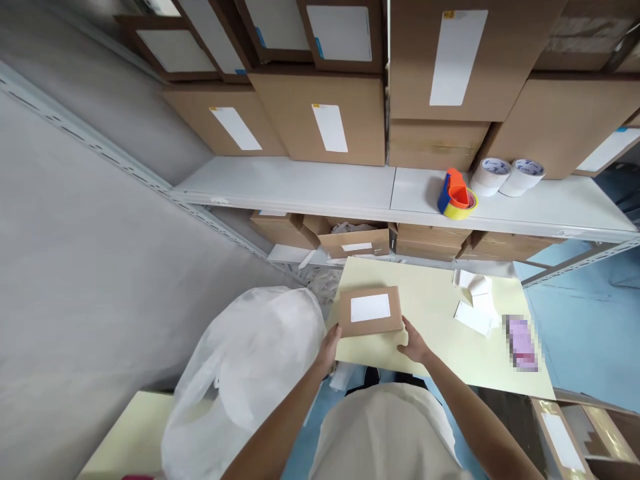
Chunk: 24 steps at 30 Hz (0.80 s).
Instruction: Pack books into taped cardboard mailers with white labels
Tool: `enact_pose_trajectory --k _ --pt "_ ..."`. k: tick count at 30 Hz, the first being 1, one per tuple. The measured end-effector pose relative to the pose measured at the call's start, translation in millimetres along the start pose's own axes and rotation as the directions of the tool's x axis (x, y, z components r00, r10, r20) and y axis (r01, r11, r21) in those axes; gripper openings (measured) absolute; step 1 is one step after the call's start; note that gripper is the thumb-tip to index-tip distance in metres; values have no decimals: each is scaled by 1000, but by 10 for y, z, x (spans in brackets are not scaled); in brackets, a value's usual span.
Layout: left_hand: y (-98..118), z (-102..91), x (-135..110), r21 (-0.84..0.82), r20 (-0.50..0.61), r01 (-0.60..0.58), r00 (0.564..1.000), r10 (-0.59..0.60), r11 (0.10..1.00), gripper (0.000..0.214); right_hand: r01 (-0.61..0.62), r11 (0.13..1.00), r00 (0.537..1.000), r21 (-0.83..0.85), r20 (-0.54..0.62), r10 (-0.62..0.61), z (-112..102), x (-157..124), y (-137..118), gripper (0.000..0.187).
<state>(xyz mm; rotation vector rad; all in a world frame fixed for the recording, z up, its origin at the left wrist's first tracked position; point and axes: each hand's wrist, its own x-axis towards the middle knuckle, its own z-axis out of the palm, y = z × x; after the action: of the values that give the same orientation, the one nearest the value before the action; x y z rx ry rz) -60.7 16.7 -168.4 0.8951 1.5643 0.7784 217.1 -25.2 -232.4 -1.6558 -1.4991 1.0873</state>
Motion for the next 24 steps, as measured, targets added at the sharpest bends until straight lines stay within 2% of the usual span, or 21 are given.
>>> enact_pose_trajectory --k 3,6,9,14,19,24 --pt "-18 46 -63 -39 85 0 996 3 999 73 -30 988 999 149 -12 32 165 -89 -37 84" --pt "25 -14 -66 -46 167 -135 976 141 990 74 -37 975 995 220 -87 58 185 -186 -105 77" --pt "33 -96 -58 -51 212 -266 939 270 963 71 -15 962 977 274 -202 73 107 -309 -218 68" --pt "50 -46 -49 45 204 -359 917 344 932 65 -30 946 922 322 -358 150 -142 -575 -467 58" --pt "91 119 9 177 241 -478 869 433 860 47 -156 903 883 400 -353 309 -298 -751 -567 67" --pt "61 278 89 230 280 -452 879 387 862 36 -247 880 830 405 -380 408 -350 -753 -470 77"
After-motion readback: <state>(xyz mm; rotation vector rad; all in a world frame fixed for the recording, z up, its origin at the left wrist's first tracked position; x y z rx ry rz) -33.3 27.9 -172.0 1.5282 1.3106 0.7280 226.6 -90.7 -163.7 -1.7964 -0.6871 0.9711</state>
